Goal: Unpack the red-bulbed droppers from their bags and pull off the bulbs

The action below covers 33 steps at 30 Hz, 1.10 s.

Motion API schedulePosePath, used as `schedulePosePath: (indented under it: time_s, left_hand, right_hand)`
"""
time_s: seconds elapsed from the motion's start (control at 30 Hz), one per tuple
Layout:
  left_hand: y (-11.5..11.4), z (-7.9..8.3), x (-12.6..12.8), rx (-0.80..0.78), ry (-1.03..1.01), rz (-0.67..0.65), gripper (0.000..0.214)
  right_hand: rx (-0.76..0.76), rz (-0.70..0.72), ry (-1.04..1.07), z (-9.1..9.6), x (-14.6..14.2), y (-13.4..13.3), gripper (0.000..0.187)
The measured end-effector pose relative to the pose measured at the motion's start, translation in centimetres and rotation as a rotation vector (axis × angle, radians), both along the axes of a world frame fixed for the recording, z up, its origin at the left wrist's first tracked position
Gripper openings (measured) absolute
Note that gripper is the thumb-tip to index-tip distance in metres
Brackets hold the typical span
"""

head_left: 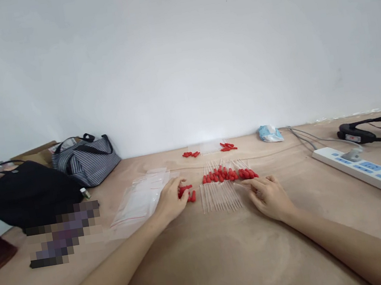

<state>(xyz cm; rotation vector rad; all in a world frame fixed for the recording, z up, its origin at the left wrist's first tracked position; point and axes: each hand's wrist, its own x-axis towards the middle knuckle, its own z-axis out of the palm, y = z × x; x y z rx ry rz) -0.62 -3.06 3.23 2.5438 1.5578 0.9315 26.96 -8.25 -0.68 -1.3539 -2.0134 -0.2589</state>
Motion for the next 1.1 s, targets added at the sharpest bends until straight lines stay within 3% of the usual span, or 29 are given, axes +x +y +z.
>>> schedulePosePath:
  time_s: [0.1,0.27,0.5,0.63,0.8,1.1]
  left_hand:
    - [1.7,0.8,0.7,-0.093,0.147,0.093,0.017]
    - [2.5,1.6,1.8,-0.169,0.256,0.098,0.01]
    - [2.9,2.7,3.1,-0.216,0.276,0.145,0.028]
    - [4.2,2.2,5.0,-0.298,0.289,0.183,0.039]
    - [6.0,1.0,7.0,-0.388,0.311,0.289,0.035]
    - [7.4,0.3,7.7,-0.493,0.323,0.382,0.029]
  right_hand:
    - [-0.013,-0.071,-0.009,-0.2,-0.1,0.4,0.017]
    - [-0.009,-0.142,-0.044,-0.5,-0.8,1.0,0.015]
    - [-0.067,-0.058,-0.087,0.0,-1.5,0.6,0.022]
    - [-0.109,-0.035,-0.129,0.3,-1.6,0.2,0.023]
    - [-0.13,-0.012,-0.163,0.5,-1.6,0.1,0.027]
    - [-0.111,-0.007,-0.093,0.4,-1.4,0.3,0.029]
